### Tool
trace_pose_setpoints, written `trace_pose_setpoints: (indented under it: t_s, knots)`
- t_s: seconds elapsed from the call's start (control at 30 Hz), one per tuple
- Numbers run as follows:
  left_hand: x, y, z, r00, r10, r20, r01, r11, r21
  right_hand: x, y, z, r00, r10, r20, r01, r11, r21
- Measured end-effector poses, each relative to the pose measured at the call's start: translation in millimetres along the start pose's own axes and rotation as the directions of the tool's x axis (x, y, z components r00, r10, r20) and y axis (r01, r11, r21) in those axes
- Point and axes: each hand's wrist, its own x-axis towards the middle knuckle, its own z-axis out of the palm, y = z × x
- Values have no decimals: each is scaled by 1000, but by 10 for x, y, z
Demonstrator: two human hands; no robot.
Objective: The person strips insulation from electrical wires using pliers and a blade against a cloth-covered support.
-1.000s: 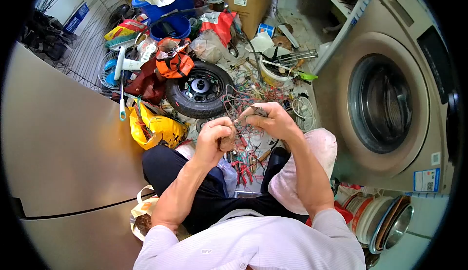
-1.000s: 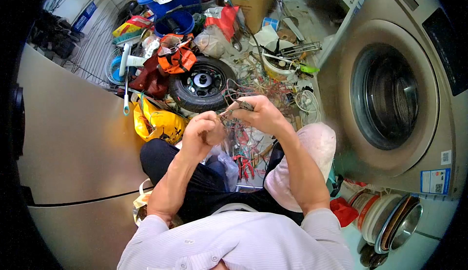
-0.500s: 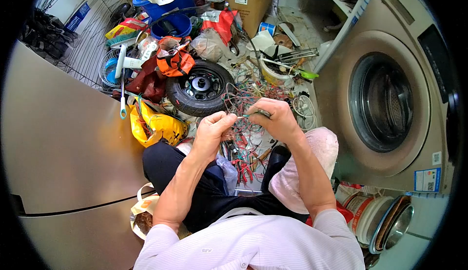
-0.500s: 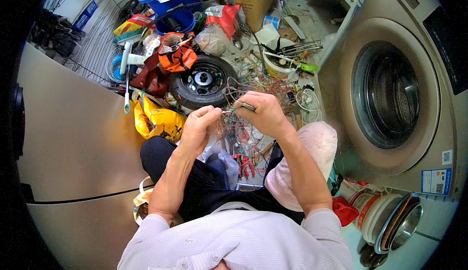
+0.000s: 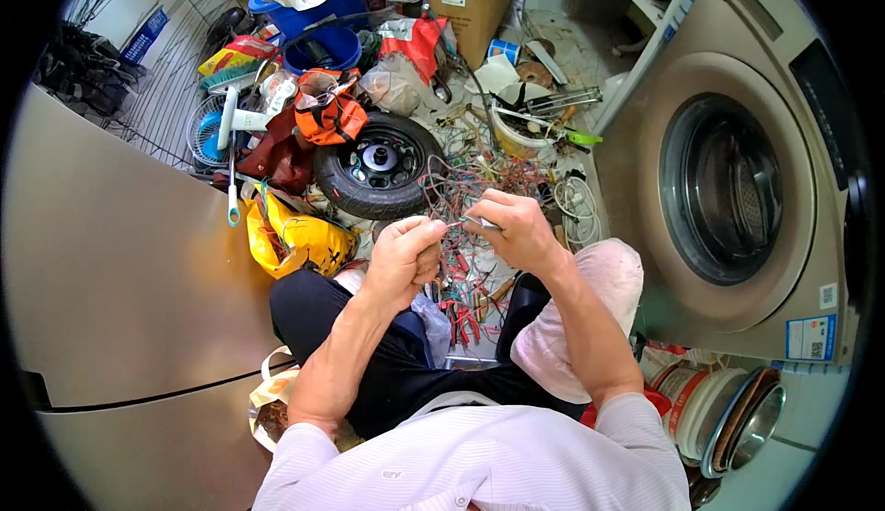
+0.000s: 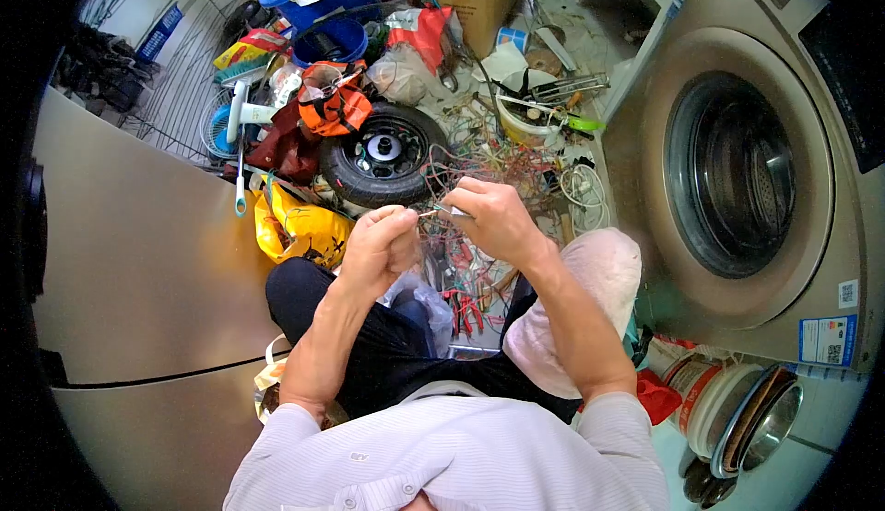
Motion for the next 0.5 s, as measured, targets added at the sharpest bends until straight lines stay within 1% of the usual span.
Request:
trace_pose_setpoints:
  t_s: [0.03, 0.1, 0.13, 0.2, 0.27, 0.3, 0.37, 0.5]
  knots:
    - [-20, 4, 18, 1000, -2, 2, 2, 1000, 0, -4, 25, 10, 1000, -31, -5, 31, 1000, 5]
    - [-62, 24, 61, 997, 11, 74, 3, 983, -186, -12, 63, 32, 999, -44, -17, 45, 999, 31]
    - [-98, 31, 82, 997, 11, 74, 3, 982, -188, -19, 68, 40, 998, -57, -28, 59, 996, 63]
    - [-121, 68, 124, 999, 25, 47, -11, 962, -274, -25, 51, 7, 996, -77, -42, 79, 995, 65]
    - [-151, 73, 113, 997, 28, 67, -6, 952, -308, -42, 2, 19, 994, -89, -56, 93, 992, 81]
    - [-158, 75, 105, 995, 36, 88, -4, 940, -341, -31, -14, 21, 992, -101, -74, 106, 992, 73]
    - [-148, 63, 84, 995, 32, 93, 2, 938, -346, -10, 9, -30, 987, -132, -90, 135, 990, 36]
    - [-150, 91, 56, 996, 42, 74, -11, 926, -378, -24, 64, -44, 991, -112, -80, 113, 994, 7]
